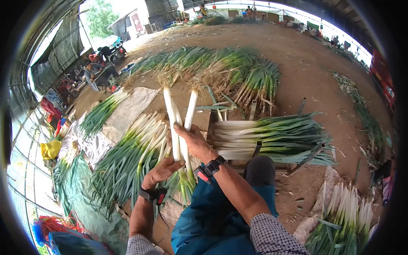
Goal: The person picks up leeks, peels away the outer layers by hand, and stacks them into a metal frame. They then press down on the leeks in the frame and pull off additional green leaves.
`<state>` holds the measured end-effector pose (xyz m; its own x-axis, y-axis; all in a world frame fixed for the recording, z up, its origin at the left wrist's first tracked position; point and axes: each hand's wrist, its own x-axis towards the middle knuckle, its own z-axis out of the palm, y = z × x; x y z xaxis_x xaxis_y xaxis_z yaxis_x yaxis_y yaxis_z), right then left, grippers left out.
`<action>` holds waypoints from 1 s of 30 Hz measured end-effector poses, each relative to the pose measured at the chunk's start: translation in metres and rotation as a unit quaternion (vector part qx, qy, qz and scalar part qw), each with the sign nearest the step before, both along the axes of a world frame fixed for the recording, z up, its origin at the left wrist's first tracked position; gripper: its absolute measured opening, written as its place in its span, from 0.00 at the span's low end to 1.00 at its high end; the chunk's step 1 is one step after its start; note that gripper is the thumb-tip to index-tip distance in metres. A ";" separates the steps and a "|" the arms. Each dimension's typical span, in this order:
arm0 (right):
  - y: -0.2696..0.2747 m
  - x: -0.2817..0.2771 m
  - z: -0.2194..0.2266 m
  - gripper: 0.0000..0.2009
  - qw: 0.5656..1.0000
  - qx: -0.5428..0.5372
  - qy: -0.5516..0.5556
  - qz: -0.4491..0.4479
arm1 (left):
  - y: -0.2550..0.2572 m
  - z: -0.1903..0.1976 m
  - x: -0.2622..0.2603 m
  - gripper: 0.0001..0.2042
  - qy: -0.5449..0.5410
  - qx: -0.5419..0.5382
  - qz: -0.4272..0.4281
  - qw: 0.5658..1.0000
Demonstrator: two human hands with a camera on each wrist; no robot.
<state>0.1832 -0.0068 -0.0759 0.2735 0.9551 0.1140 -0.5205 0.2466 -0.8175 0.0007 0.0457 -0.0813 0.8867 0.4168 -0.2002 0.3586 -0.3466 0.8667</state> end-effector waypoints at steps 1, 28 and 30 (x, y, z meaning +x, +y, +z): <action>-0.001 -0.001 -0.002 0.18 1.000 -0.005 -0.013 -0.009 | 0.001 -0.001 -0.004 0.20 -0.002 -0.006 -0.012 1.000; -0.014 -0.026 -0.015 0.26 0.958 0.056 -0.214 0.182 | 0.035 0.059 -0.011 0.13 -0.263 -0.199 0.086 0.940; -0.014 -0.024 -0.019 0.26 0.952 0.077 -0.214 0.205 | 0.026 0.080 -0.017 0.15 -0.295 -0.285 0.082 0.908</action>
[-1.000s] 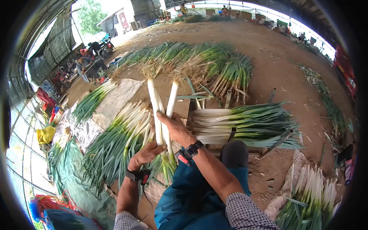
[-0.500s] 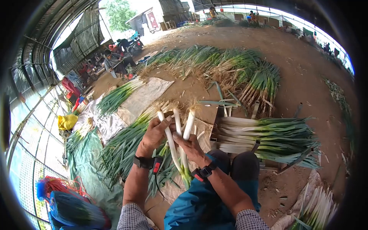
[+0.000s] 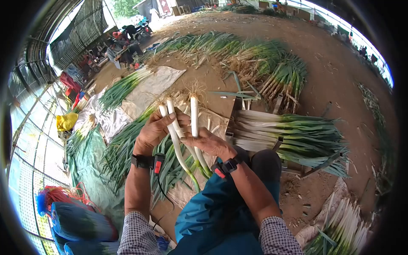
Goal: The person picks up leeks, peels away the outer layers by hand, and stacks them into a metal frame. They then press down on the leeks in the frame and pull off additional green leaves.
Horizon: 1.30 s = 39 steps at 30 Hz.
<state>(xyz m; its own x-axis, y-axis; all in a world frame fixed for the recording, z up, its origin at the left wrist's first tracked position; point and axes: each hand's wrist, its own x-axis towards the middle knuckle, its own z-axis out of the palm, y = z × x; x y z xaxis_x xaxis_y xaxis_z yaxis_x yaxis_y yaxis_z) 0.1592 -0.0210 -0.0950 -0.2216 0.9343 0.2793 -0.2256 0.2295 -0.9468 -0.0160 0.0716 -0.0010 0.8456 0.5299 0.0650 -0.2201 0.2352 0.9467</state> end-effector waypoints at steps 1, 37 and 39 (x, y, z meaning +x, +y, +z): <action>0.000 0.002 0.004 0.26 1.000 -0.006 0.002 0.019 | 0.000 -0.001 -0.001 0.16 -0.017 -0.009 -0.007 1.000; 0.023 -0.086 0.000 0.23 0.937 0.106 0.104 -0.316 | -0.078 0.078 0.066 0.09 0.086 0.542 0.292 0.784; 0.012 -0.067 0.030 0.20 0.928 0.149 0.081 -0.332 | -0.097 0.102 0.071 0.05 0.046 0.546 0.276 0.790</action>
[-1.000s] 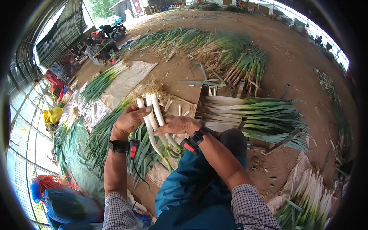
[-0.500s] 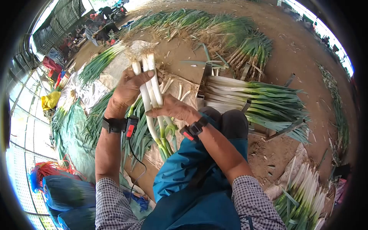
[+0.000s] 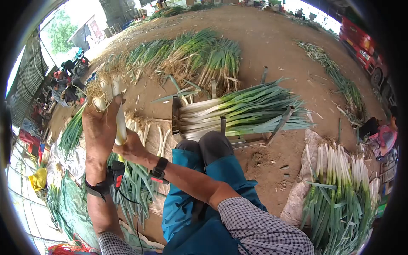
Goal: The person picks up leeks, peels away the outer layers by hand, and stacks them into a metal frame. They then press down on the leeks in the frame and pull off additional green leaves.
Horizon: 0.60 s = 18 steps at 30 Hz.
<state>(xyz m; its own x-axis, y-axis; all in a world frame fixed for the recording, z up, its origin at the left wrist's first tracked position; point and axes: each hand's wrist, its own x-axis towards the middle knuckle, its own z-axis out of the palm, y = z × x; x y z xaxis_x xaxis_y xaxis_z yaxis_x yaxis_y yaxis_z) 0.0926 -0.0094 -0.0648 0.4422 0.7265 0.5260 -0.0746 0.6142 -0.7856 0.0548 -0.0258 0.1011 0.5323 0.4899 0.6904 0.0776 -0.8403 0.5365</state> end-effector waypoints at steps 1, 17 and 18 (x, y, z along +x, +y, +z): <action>-0.009 0.012 0.022 0.19 0.999 0.039 -0.002 -0.006 | -0.005 0.010 0.001 0.05 -0.009 0.018 -0.012 1.000; -0.175 0.310 0.268 0.11 0.651 0.029 -0.623 -0.434 | -0.053 0.083 0.106 0.27 -0.288 -0.266 -0.514 0.763; -0.182 0.330 0.267 0.11 0.620 0.020 -0.659 -0.427 | -0.042 0.070 0.124 0.26 -0.280 -0.297 -0.524 0.748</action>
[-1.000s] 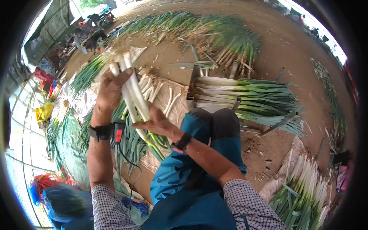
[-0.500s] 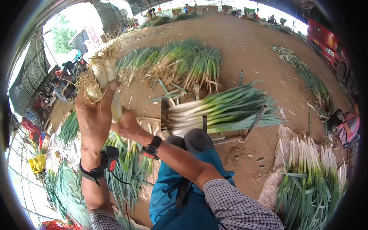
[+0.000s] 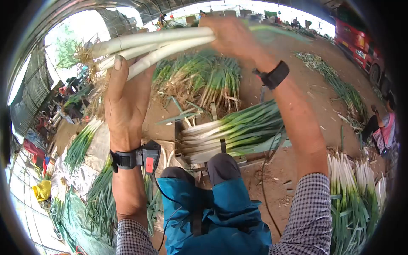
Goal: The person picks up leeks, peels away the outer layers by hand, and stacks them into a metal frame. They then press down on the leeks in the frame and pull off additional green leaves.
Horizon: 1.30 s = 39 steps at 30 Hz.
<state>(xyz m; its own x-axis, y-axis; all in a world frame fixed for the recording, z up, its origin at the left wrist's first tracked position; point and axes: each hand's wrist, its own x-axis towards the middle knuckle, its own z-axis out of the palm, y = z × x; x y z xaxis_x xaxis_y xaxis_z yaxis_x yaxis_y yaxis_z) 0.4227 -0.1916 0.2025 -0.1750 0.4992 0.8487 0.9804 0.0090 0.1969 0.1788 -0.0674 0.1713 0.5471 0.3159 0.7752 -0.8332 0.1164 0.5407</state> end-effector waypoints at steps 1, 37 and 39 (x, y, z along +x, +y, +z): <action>-0.005 0.019 -0.005 0.11 0.998 -0.028 -0.033 -0.038 | 0.015 -0.016 0.021 0.24 0.018 -0.025 -0.027 0.999; 0.182 0.146 -0.480 0.12 0.735 -0.621 0.247 -0.115 | 0.098 -0.504 0.191 0.28 0.490 0.392 0.343 0.699; 0.181 0.147 -0.496 0.14 0.747 -0.605 0.255 -0.101 | 0.098 -0.511 0.180 0.23 0.471 0.369 0.348 0.722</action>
<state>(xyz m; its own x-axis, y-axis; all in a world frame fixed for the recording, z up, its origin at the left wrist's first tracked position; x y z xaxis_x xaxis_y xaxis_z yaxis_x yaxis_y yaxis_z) 0.5694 -0.0110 -0.2934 0.2007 0.9273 -0.3160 0.9303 -0.2815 -0.2351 0.3590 0.0303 -0.3398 0.8490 0.4599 0.2603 0.2265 -0.7617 0.6070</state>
